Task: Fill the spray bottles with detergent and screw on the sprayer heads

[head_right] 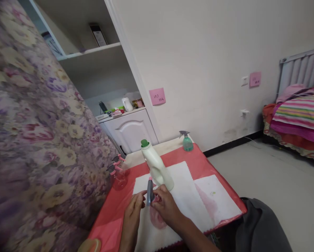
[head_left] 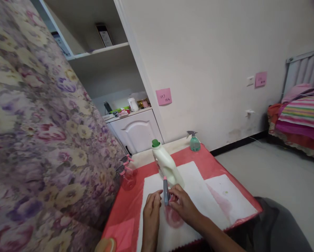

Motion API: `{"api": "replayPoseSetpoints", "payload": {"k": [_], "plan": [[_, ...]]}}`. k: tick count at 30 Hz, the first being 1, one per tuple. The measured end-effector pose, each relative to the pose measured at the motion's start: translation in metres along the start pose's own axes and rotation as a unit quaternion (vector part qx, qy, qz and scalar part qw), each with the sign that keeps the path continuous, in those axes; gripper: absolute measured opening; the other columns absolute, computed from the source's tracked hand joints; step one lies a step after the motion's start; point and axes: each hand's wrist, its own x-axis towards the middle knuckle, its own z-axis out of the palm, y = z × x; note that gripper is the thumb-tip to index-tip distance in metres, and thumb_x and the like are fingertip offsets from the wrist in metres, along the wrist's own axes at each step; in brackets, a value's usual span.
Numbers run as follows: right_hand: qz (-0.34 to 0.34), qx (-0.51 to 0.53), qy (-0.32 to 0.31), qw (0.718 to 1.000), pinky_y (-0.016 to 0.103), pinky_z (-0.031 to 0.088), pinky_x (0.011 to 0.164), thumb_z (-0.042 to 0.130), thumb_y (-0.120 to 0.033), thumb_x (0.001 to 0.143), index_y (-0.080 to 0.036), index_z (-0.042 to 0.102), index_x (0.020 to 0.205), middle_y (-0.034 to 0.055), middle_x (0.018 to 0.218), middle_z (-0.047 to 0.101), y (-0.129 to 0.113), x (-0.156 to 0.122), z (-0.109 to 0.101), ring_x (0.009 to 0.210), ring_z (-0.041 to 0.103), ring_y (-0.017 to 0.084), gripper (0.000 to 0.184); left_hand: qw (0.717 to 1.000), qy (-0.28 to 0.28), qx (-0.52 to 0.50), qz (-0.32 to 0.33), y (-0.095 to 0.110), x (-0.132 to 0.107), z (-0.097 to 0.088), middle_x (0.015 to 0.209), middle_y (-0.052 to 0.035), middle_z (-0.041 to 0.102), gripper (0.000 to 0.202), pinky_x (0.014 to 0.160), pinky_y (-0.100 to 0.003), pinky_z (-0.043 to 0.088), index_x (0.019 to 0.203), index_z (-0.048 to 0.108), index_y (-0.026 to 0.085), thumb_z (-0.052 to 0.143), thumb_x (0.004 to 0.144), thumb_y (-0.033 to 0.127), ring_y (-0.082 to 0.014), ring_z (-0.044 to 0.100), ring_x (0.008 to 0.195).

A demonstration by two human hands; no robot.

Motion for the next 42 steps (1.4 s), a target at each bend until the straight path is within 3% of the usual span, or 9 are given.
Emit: {"api": "replayPoseSetpoints", "payload": {"k": [5, 8, 14, 21, 30, 34, 37, 39, 42], "plan": [[-0.001, -0.01, -0.014, 1.0, 0.03, 0.042, 0.074, 0.058, -0.01, 0.071, -0.02, 0.066, 0.086, -0.0004, 0.085, 0.048, -0.006, 0.001, -0.004, 0.08, 0.05, 0.018, 0.019, 0.995, -0.072, -0.057, -0.042, 0.017, 0.014, 0.004, 0.07, -0.0004, 0.065, 0.035, 0.062, -0.026, 0.042, 0.08, 0.066, 0.017, 0.068, 0.073, 0.051, -0.0174, 0.057, 0.067], [0.004, -0.015, -0.023, 1.0, 0.029, 0.041, 0.073, 0.057, -0.007, 0.07, -0.02, 0.065, 0.083, -0.0011, 0.083, 0.047, -0.004, 0.002, -0.005, 0.079, 0.05, 0.017, 0.02, 0.991, -0.093, -0.078, -0.057, 0.018, 0.015, 0.005, 0.065, 0.0016, 0.062, 0.035, 0.056, -0.023, 0.036, 0.082, 0.067, 0.016, 0.068, 0.074, 0.05, -0.0133, 0.051, 0.059], [0.012, -0.019, -0.029, 0.999, 0.029, 0.041, 0.071, 0.06, -0.01, 0.07, -0.02, 0.064, 0.083, -0.002, 0.082, 0.046, 0.004, 0.004, -0.004, 0.077, 0.049, 0.017, 0.017, 0.985, -0.1, -0.123, -0.067, 0.015, 0.013, 0.007, 0.069, -0.0003, 0.063, 0.035, 0.059, -0.024, 0.04, 0.076, 0.067, 0.016, 0.068, 0.073, 0.051, -0.0142, 0.053, 0.064], [0.009, -0.025, -0.032, 0.999, 0.028, 0.04, 0.072, 0.059, -0.009, 0.071, -0.021, 0.067, 0.084, -0.0017, 0.082, 0.048, 0.004, 0.003, -0.006, 0.079, 0.052, 0.017, 0.019, 0.986, -0.065, -0.139, -0.061, 0.013, 0.01, 0.012, 0.068, 0.0005, 0.063, 0.032, 0.064, -0.026, 0.043, 0.072, 0.065, 0.017, 0.07, 0.072, 0.048, -0.016, 0.055, 0.068], [0.052, -0.076, 0.095, 0.991, 0.029, 0.037, 0.067, 0.068, -0.022, 0.073, -0.02, 0.054, 0.08, -0.0018, 0.081, 0.046, 0.017, -0.007, 0.015, 0.074, 0.047, 0.017, 0.016, 0.989, -0.034, -0.132, -0.059, 0.01, 0.005, 0.019, 0.062, 0.0012, 0.061, 0.032, 0.058, -0.025, 0.041, 0.072, 0.063, 0.016, 0.071, 0.071, 0.047, -0.0149, 0.054, 0.061], [0.038, -0.062, 0.046, 0.996, 0.029, 0.041, 0.069, 0.068, -0.022, 0.072, -0.021, 0.059, 0.09, -0.0003, 0.089, 0.05, 0.013, -0.006, 0.008, 0.076, 0.05, 0.017, 0.02, 0.99, -0.028, -0.127, -0.059, 0.009, 0.004, 0.019, 0.061, 0.0026, 0.059, 0.032, 0.057, -0.025, 0.041, 0.072, 0.062, 0.017, 0.071, 0.071, 0.047, -0.014, 0.053, 0.059], [0.015, -0.047, -0.001, 0.999, 0.028, 0.042, 0.072, 0.06, -0.022, 0.077, -0.022, 0.063, 0.084, 0.0001, 0.088, 0.053, 0.01, -0.002, 0.004, 0.082, 0.054, 0.017, 0.007, 0.991, -0.021, -0.123, -0.056, 0.008, 0.006, 0.019, 0.064, 0.0025, 0.06, 0.032, 0.061, -0.026, 0.042, 0.071, 0.061, 0.017, 0.071, 0.07, 0.047, -0.0149, 0.054, 0.063], [0.019, -0.048, 0.012, 0.999, 0.028, 0.041, 0.071, 0.06, -0.023, 0.077, -0.021, 0.061, 0.078, -0.0002, 0.085, 0.051, 0.012, 0.0, 0.005, 0.08, 0.053, 0.017, 0.002, 0.991, -0.018, -0.122, -0.058, 0.006, 0.007, 0.02, 0.062, 0.0031, 0.058, 0.032, 0.06, -0.025, 0.041, 0.07, 0.06, 0.017, 0.071, 0.069, 0.047, -0.0148, 0.054, 0.062], [0.044, -0.063, 0.061, 0.995, 0.03, 0.038, 0.067, 0.066, -0.024, 0.072, -0.02, 0.055, 0.074, -0.0014, 0.079, 0.046, 0.015, 0.001, 0.012, 0.073, 0.048, 0.017, 0.012, 0.991, -0.016, -0.118, -0.062, 0.004, 0.008, 0.021, 0.059, 0.0034, 0.057, 0.032, 0.057, -0.025, 0.04, 0.07, 0.06, 0.017, 0.07, 0.069, 0.048, -0.0146, 0.052, 0.059]]}}
